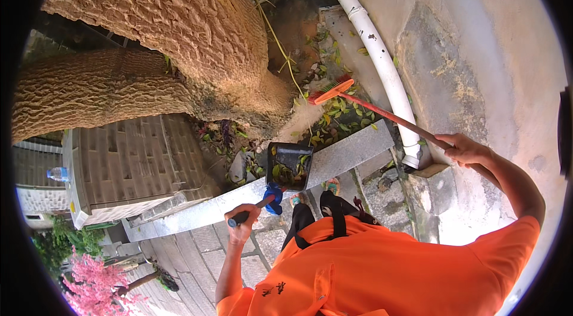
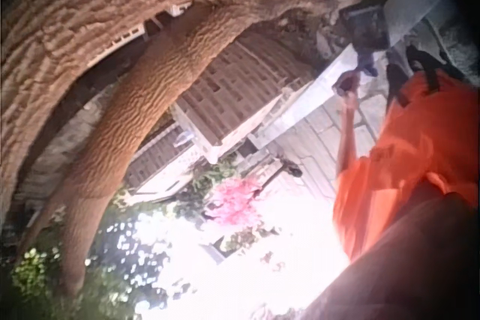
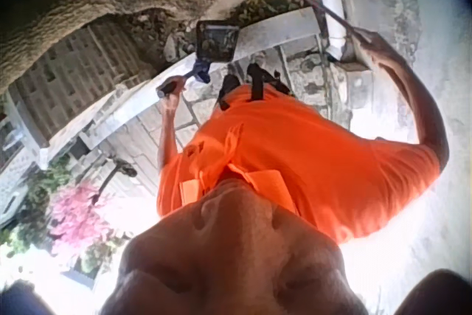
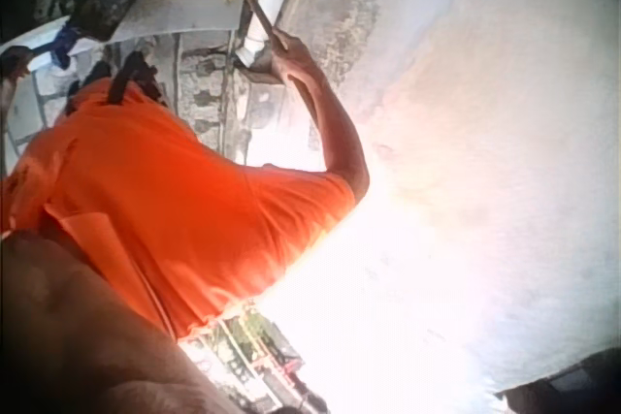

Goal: The person sweeps leaves and debris from a stone-paved area and a narrow channel using a broom and dustpan. They collect the debris into the dustpan and then transfer it into a larger trash bin. The person also briefly picks up a water bottle and uses a stick to move a small object.

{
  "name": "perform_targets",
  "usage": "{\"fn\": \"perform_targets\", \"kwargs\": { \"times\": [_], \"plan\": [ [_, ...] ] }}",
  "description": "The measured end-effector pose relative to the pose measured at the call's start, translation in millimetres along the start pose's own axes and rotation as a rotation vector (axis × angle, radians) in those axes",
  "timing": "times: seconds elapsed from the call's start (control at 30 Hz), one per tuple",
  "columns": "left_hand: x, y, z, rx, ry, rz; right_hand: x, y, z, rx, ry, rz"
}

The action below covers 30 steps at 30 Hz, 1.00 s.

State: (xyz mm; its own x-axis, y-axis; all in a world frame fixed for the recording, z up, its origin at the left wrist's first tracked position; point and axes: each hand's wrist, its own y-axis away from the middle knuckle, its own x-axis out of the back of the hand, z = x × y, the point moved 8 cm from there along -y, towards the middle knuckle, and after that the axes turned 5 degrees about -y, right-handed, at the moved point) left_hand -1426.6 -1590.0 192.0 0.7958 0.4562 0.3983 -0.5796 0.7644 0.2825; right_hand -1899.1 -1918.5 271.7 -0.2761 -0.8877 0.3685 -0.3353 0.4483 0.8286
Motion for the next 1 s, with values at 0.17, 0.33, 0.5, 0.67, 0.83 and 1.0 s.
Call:
{"fn": "perform_targets", "kwargs": {
  "times": [0.17, 0.33, 0.5, 0.67, 0.83, 1.0],
  "plan": [
    [-24, -21, 17, -0.042, -0.051, -0.07, 12, -88, 9, 0.082, -0.277, 0.131],
    [-29, -23, 27, -0.228, -0.182, -0.124, 31, -279, -59, 0.275, -0.499, 0.172],
    [-34, -16, 27, -0.22, -0.226, -0.153, 40, -359, -81, 0.161, -0.172, 0.302],
    [-39, -30, 18, -0.257, -0.199, -0.123, 4, -246, 10, 0.021, -0.185, 0.209],
    [-38, -44, 20, -0.15, -0.083, -0.137, -5, -62, 56, -0.099, -0.439, 0.07],
    [-42, -53, 24, -0.207, -0.14, -0.174, -3, -105, 43, -0.006, -0.563, 0.16]
  ]
}}
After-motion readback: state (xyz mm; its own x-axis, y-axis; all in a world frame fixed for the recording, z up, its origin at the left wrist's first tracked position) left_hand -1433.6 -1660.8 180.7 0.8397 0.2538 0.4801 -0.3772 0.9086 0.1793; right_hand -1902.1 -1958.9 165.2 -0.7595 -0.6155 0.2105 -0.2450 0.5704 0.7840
